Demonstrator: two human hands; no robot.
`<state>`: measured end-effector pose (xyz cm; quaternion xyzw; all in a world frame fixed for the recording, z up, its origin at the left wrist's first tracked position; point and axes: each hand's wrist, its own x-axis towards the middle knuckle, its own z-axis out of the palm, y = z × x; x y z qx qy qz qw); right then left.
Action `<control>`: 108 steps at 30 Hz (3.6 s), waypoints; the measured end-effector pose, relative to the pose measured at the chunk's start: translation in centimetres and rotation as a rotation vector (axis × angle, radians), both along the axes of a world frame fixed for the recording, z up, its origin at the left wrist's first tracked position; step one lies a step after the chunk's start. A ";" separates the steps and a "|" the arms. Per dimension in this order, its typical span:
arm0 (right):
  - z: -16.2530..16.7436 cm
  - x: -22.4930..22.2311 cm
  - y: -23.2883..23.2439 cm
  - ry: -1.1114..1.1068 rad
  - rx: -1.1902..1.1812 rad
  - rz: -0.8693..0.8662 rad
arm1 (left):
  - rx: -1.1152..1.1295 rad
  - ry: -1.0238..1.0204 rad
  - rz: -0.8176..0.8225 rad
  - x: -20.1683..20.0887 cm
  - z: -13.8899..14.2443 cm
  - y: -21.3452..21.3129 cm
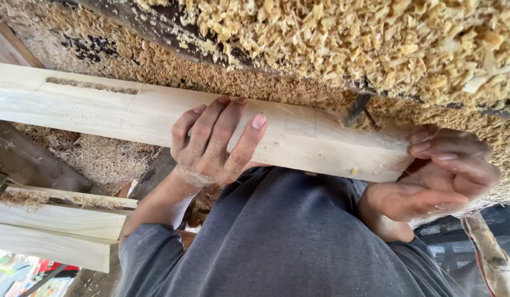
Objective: The person uses a drawknife to shave and shape a long wooden plank, repeatedly pulling the tool along the wood to remove shavings. The person adjusts the plank's position and continues shaping different sections.
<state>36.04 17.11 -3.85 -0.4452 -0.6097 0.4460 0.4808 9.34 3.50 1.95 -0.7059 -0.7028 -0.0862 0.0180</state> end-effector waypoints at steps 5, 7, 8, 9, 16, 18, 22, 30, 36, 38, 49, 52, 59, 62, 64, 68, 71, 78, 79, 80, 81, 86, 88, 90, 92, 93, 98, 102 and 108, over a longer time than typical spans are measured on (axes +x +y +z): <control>0.7 0.5 1.4 -0.258 0.138 0.059 | 0.006 0.008 0.006 -0.3 0.1 0.9; 0.7 0.8 2.0 -0.289 0.142 0.121 | 0.015 0.012 0.011 -0.4 0.1 1.1; 0.5 0.9 2.2 -0.208 0.109 0.129 | -0.007 0.016 0.023 -0.4 0.0 1.2; 0.2 1.0 2.4 -0.150 0.087 0.123 | -0.025 0.024 0.034 -0.4 -0.2 1.2; -0.7 1.1 1.2 0.002 0.085 0.078 | 0.082 0.015 0.017 0.5 -1.3 0.1; 0.0 0.8 -0.2 0.059 0.069 0.071 | 0.075 0.021 -0.018 1.0 -0.2 0.0; 0.9 0.8 -0.9 0.092 0.037 0.034 | -0.060 -0.011 -0.051 1.3 2.3 0.3; -0.2 1.9 -0.6 -0.025 0.025 0.036 | -0.011 -0.030 -0.018 1.0 1.3 0.4; -0.5 3.0 0.0 -0.221 0.057 0.033 | -0.018 0.023 -0.008 1.2 0.7 0.1; -0.5 2.8 0.3 -0.158 0.053 0.046 | -0.018 0.013 -0.009 1.2 0.6 0.1; -1.2 4.4 0.2 -0.139 0.042 0.058 | -0.010 -0.024 -0.001 0.7 0.6 0.9; -3.0 7.5 -0.3 -0.403 0.264 -0.002 | -0.004 0.003 0.002 0.6 0.3 0.9; -8.1 10.7 1.0 -0.911 0.459 -0.148 | 0.014 -0.026 0.045 1.4 -0.7 0.5; -6.1 8.5 0.3 -0.130 0.098 0.100 | 0.030 -0.019 0.007 1.6 0.2 0.9; -3.6 6.7 -0.4 0.029 0.059 0.119 | 0.026 -0.014 -0.027 1.7 1.1 1.4; -0.4 3.9 0.2 0.041 0.021 0.122 | -0.053 -0.049 -0.035 1.7 2.4 1.8; 0.2 3.1 0.9 0.035 0.032 0.097 | 0.003 -0.033 -0.055 1.8 2.0 1.7; 0.1 3.8 0.8 -0.099 0.021 0.090 | -0.034 0.000 -0.015 1.8 1.1 0.8; -0.1 4.1 0.8 -0.100 0.022 0.088 | -0.043 -0.008 -0.018 1.7 1.0 0.7; -0.3 4.5 0.8 -0.106 0.020 0.100 | -0.035 0.006 -0.024 1.7 1.0 0.7; -0.5 4.9 0.8 -0.114 0.022 0.110 | -0.033 0.014 -0.028 1.6 1.0 0.7; -1.4 7.2 0.9 -0.628 0.486 0.049 | -0.046 0.007 -0.028 1.6 0.8 0.5; -1.6 7.7 0.7 -0.791 0.623 0.015 | -0.034 -0.015 -0.016 1.7 0.6 0.4; -1.7 7.6 0.5 -0.602 0.468 0.039 | -0.036 0.015 -0.018 1.7 0.6 0.5; -1.8 7.2 0.4 -0.407 0.317 0.059 | -0.034 0.035 -0.017 1.6 0.6 0.6; -1.9 7.0 0.5 -0.310 0.242 0.067 | -0.032 0.035 -0.016 1.6 0.6 0.8; -2.9 6.9 1.2 -0.315 0.238 0.071 | -0.019 0.028 0.017 1.5 0.4 1.5; -4.1 7.9 2.0 -0.366 0.291 0.075 | 0.054 0.032 0.048 1.7 -0.5 1.6; -2.8 7.1 2.3 -0.079 0.017 0.194 | 0.029 -0.024 0.002 2.5 1.3 2.2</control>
